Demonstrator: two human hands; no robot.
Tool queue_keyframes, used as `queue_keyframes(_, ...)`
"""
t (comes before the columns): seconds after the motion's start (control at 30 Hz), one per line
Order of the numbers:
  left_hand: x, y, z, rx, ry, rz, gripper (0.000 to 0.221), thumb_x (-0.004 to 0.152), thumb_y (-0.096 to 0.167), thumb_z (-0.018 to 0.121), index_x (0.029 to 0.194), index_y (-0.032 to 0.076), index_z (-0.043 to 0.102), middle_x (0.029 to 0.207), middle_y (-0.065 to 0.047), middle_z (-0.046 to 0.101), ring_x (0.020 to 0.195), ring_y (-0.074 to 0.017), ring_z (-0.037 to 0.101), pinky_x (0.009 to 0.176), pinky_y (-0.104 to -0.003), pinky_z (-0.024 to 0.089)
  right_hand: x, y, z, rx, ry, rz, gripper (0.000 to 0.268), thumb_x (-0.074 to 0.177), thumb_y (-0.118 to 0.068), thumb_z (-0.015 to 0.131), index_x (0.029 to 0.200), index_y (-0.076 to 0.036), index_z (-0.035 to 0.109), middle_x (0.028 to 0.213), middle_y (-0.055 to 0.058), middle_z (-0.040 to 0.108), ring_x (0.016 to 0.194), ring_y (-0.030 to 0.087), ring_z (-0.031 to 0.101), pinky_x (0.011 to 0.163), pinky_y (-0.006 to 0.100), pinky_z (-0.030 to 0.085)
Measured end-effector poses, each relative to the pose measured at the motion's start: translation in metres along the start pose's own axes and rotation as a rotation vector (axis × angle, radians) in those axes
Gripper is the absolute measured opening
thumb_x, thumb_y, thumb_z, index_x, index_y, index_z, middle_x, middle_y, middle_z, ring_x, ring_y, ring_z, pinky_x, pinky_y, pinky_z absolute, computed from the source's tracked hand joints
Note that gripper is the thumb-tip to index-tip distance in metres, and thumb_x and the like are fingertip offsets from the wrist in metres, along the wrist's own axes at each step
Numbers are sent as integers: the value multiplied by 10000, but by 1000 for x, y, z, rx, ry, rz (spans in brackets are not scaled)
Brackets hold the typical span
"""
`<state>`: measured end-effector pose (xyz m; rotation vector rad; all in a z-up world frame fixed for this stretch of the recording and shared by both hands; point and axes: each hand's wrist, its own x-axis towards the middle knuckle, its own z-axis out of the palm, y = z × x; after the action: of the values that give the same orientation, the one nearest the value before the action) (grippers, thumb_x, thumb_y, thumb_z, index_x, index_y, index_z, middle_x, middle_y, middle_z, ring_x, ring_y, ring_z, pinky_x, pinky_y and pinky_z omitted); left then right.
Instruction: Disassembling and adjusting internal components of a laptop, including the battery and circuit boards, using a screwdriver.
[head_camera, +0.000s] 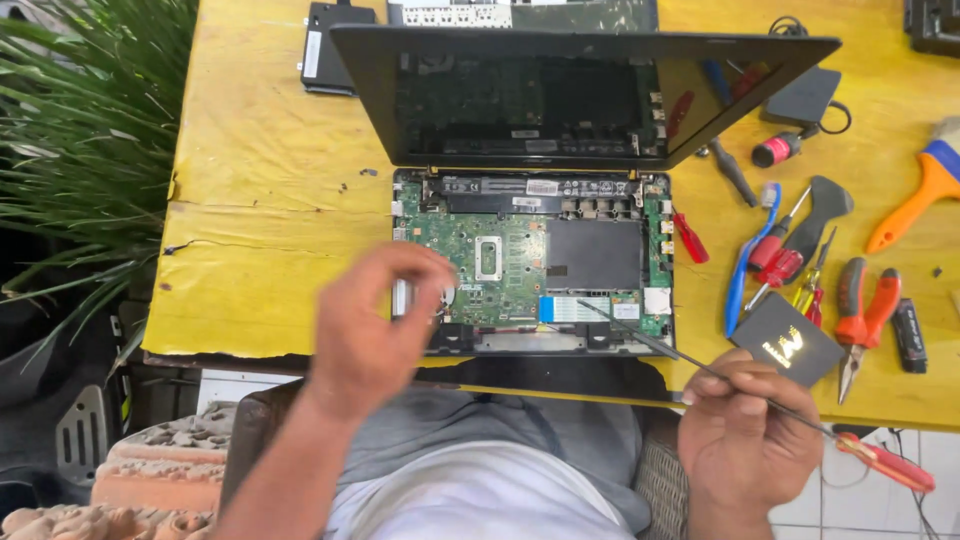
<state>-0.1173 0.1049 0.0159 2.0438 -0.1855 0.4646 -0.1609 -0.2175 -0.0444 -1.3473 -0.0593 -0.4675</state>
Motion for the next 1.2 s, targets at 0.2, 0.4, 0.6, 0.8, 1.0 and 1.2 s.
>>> queue_keyframes(0.2,-33,18,46,-726,-34,-202,122,960,-5,695,1053,3,616,930,-141,700,885,-270,782,851,-331,691,-11,-6,14,-43,-106,-94,232,1076,-299,607,1072,-68,597,786,131,660,728,250,647,667,311,558)
queue_keyframes(0.4,-42,17,58,-714,-5,-84,150,937,-105,689,1011,14,635,940,-145,712,929,-303,799,839,-338,704,-17,-19,20,-177,-123,-167,194,1075,-262,569,1030,-77,605,803,105,687,750,236,695,701,298,584)
queue_keyframes(0.6,-45,18,56,-747,-2,-44,154,935,-135,673,1008,-8,629,954,-165,706,957,-318,789,874,-371,712,-17,-23,20,-213,-137,-174,207,1081,-264,549,1013,-74,598,784,109,672,730,243,689,667,305,585)
queue_keyframes(0.8,-44,19,57,-741,-18,-41,167,928,-142,681,1006,-4,627,946,-162,707,947,-312,793,855,-352,706,-16,-21,19,-228,-115,-203,229,1067,-282,568,984,-71,589,767,108,652,700,242,685,653,291,570)
queue_keyframes(1.0,-42,22,57,-629,-29,42,134,949,-131,650,1001,-8,640,943,-172,722,944,-313,796,834,-341,711,-17,-18,16,-175,-88,-129,234,1066,-302,596,1028,-72,614,734,108,664,662,235,672,639,294,536)
queue_keyframes(1.2,-40,25,58,-479,-57,26,92,969,-23,667,1032,43,651,961,-128,761,923,-244,803,846,-307,679,-10,-17,24,-145,-32,-49,253,1035,-303,649,1000,-59,594,805,165,639,758,265,676,586,294,577)
